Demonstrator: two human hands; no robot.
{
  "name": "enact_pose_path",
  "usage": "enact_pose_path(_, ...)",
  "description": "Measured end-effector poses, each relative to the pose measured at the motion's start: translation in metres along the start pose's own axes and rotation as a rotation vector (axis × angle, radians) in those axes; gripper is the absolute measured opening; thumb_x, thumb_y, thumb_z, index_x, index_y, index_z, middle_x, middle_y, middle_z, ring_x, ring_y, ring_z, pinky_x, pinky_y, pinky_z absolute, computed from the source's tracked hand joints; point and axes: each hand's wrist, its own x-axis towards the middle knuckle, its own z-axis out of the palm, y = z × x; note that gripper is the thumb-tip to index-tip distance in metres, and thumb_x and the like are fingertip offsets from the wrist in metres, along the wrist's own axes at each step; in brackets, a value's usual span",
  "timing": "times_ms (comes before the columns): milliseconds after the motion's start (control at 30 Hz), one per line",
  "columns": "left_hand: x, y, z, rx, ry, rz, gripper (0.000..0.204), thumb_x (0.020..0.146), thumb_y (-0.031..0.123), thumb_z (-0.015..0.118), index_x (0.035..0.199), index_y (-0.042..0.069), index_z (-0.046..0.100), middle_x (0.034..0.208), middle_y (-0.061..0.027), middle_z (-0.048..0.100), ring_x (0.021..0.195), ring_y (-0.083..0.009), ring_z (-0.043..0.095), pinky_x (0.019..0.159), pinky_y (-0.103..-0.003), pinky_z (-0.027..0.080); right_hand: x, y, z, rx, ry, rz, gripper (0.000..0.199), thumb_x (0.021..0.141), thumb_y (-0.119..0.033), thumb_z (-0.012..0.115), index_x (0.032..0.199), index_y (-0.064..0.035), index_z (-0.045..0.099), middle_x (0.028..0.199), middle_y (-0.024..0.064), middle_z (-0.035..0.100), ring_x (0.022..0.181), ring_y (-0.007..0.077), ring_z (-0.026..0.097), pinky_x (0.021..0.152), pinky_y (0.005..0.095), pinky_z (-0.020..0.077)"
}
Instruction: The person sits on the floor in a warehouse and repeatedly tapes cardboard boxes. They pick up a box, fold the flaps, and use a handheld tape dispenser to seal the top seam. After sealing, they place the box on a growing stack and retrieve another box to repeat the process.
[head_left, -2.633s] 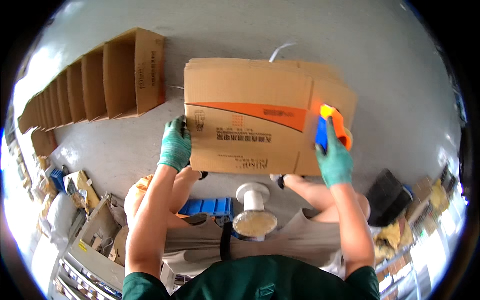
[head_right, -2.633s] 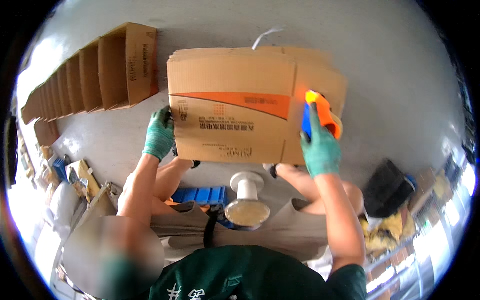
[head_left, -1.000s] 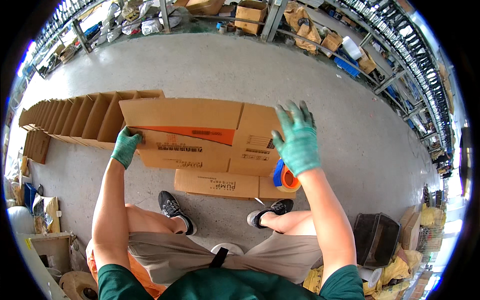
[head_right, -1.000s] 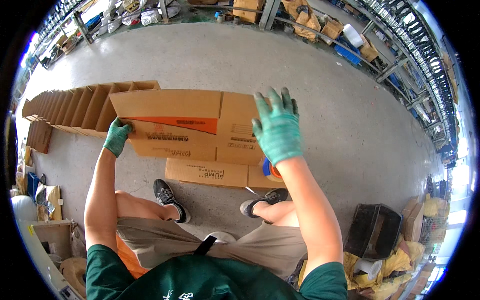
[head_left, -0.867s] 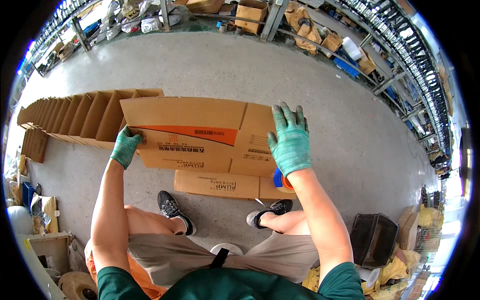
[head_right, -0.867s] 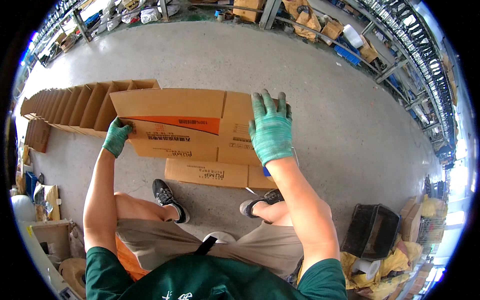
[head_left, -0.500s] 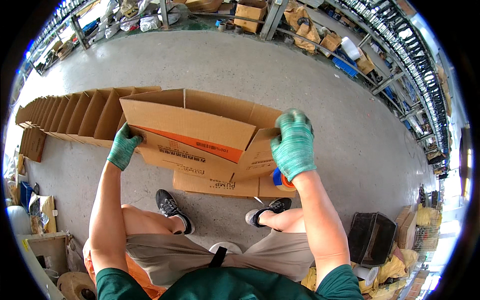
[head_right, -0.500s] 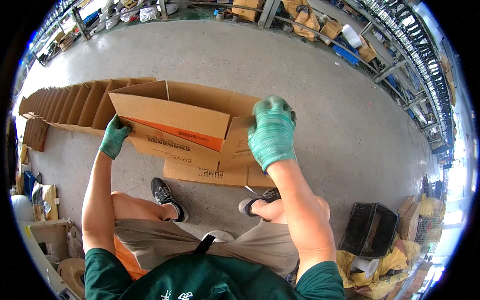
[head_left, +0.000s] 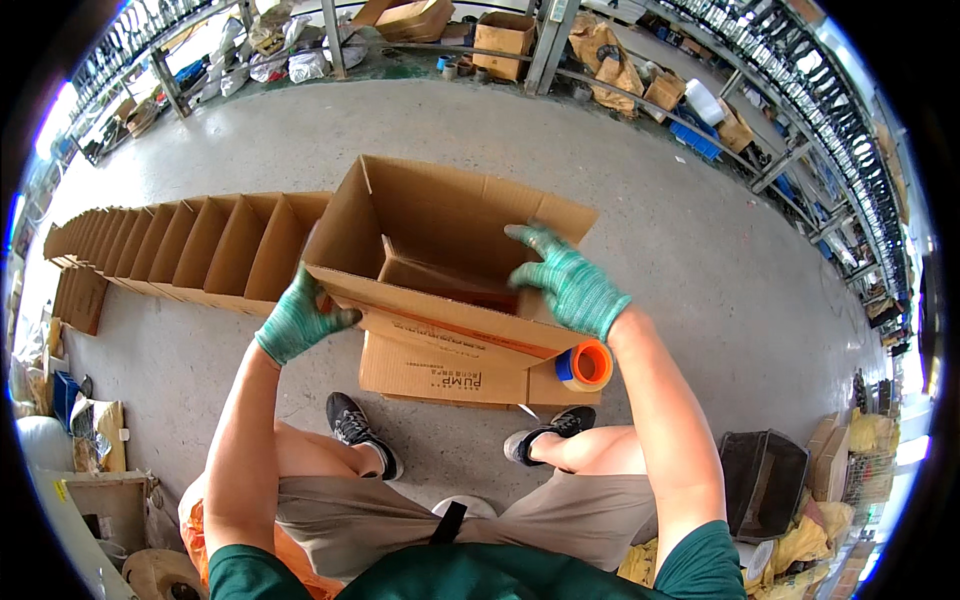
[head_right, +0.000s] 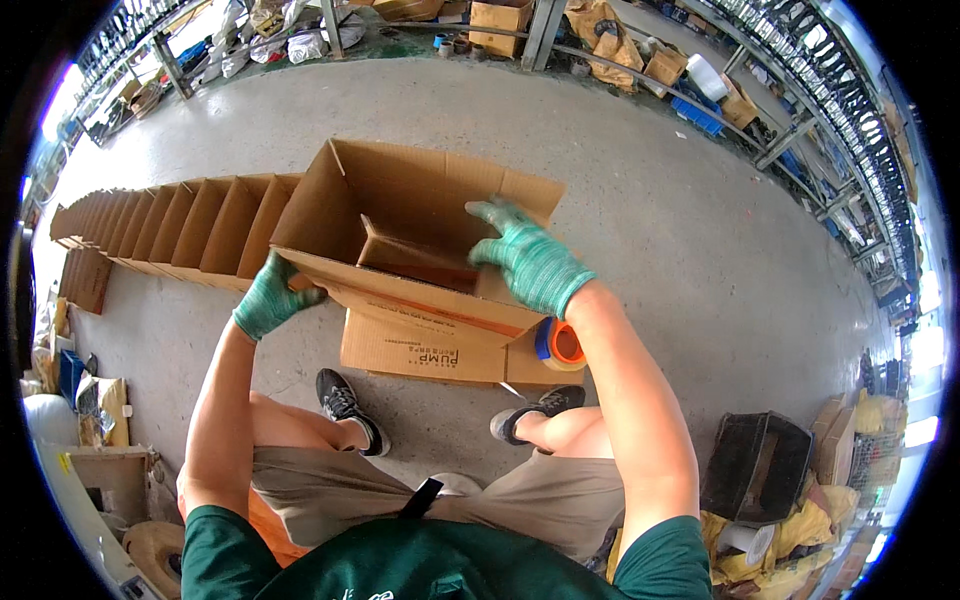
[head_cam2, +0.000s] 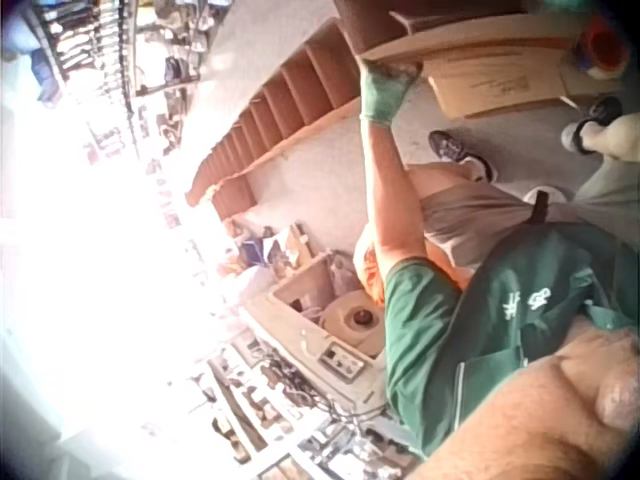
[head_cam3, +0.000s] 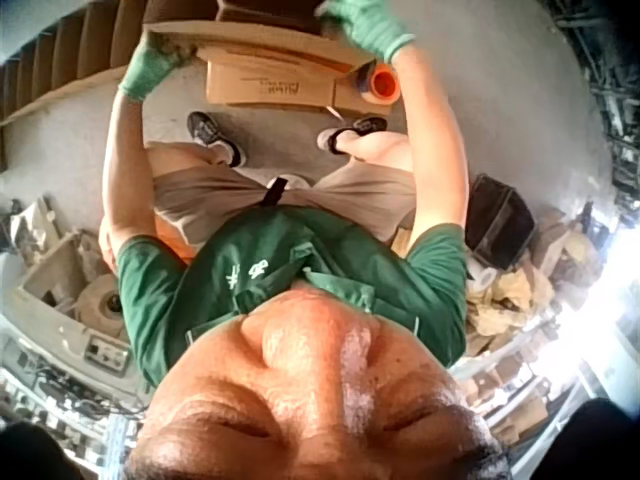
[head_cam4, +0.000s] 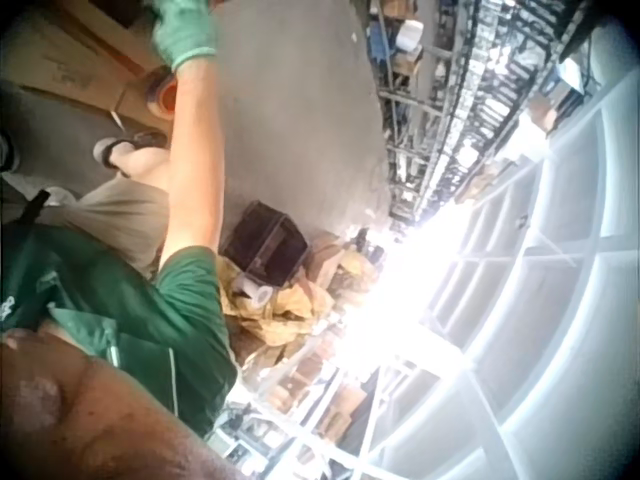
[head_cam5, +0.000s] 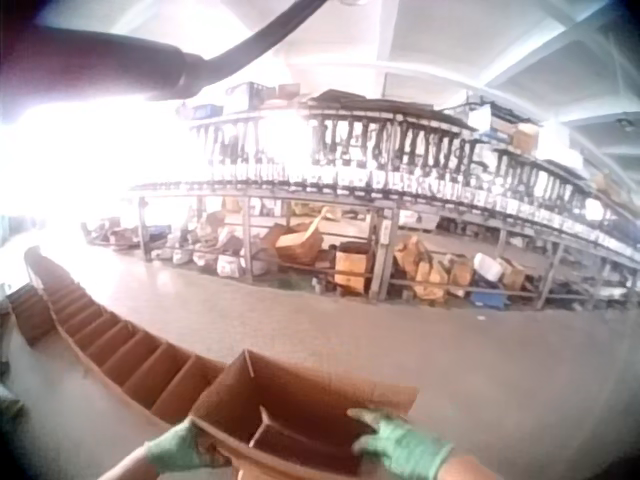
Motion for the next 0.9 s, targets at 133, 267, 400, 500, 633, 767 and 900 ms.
enact_pose_path(133,0.01,0.023,0.01,0.063,0.023,0.293,0.091,0.084,0.048,0.079,0.155,0.008,0.037,0.161,-0.0127,0.036,0.151,-0.0273,0.027,0.124,-0.044,0.02,-0.021,0.015,0.048,0.147,0.319,0.197,0.031,0.081,-0.002,0.065,0.111,-0.0076,0.071,0.136,0.0182,0.058,0.124,0.0374,0.056,0.103,0.0418,0.0504)
enact_pose_path(267,0.023,0.018,0.001,0.276,-0.071,0.308,0.07,0.092,0.064,0.06,0.128,0.003,0.067,0.149,-0.0135,0.052,0.142,-0.0341,0.039,0.12,-0.049,0.025,-0.03,0.021,0.072,0.405,0.572,0.497,0.019,0.084,-0.002,0.064,0.1,-0.0072,0.074,0.116,0.0147,0.069,0.117,0.0306,0.062,0.1,0.039,0.0498)
enact_pose_path(400,0.036,0.006,0.017,0.278,0.144,0.105,0.054,0.089,0.04,0.075,0.124,0.002,0.062,0.122,-0.0124,0.062,0.117,-0.0245,0.055,0.101,-0.037,0.045,-0.04,0.046,0.07,0.99,0.69,0.605,0.022,0.091,-0.008,0.06,0.11,-0.0097,0.071,0.105,0.0047,0.068,0.107,0.0211,0.062,0.098,0.0338,0.0477)
enact_pose_path(500,0.05,0.0,0.03,0.538,0.33,0.064,0.076,0.083,0.018,0.083,0.145,0.004,0.041,0.127,-0.0138,0.057,0.117,-0.0236,0.055,0.098,-0.035,0.048,-0.021,0.036,0.025,1.267,0.804,0.886,0.025,0.097,-0.022,0.061,0.118,-0.0103,0.067,0.099,0.002,0.065,0.101,0.0187,0.061,0.097,0.0317,0.0468)
enact_pose_path(633,0.055,-0.009,0.039,0.231,0.359,0.092,0.086,0.084,0.016,0.082,0.153,0.009,0.031,0.137,-0.014,0.052,0.124,-0.0253,0.053,0.108,-0.037,0.046,0.006,0.017,-0.003,1.13,0.592,1.041,0.033,0.099,-0.034,0.064,0.121,-0.0091,0.063,0.1,0.0008,0.064,0.096,0.0146,0.058,0.097,0.0299,0.0465)
enact_pose_path(767,0.042,0.02,0.053,-0.015,0.259,-0.048,0.093,0.088,0.018,0.079,0.16,0.014,0.021,0.145,-0.0131,0.048,0.133,-0.0244,0.047,0.115,-0.039,0.041,-0.025,0.023,0.019,1.142,0.375,0.717,0.029,0.091,-0.007,0.068,0.12,-0.0079,0.064,0.123,0.0052,0.065,0.118,0.0169,0.055,0.108,0.0338,0.0421)
enact_pose_path(900,0.033,0.02,0.057,0.48,0.206,0.028,0.082,0.094,0.023,0.073,0.16,0.013,0.024,0.148,-0.0193,0.043,0.144,-0.0287,0.036,0.12,-0.041,0.033,-0.051,0.033,0.046,0.784,0.304,0.487,0.044,0.086,0.001,0.065,0.127,-0.0133,0.063,0.16,0.0161,0.034,0.155,0.029,0.018,0.12,0.0424,0.0279)
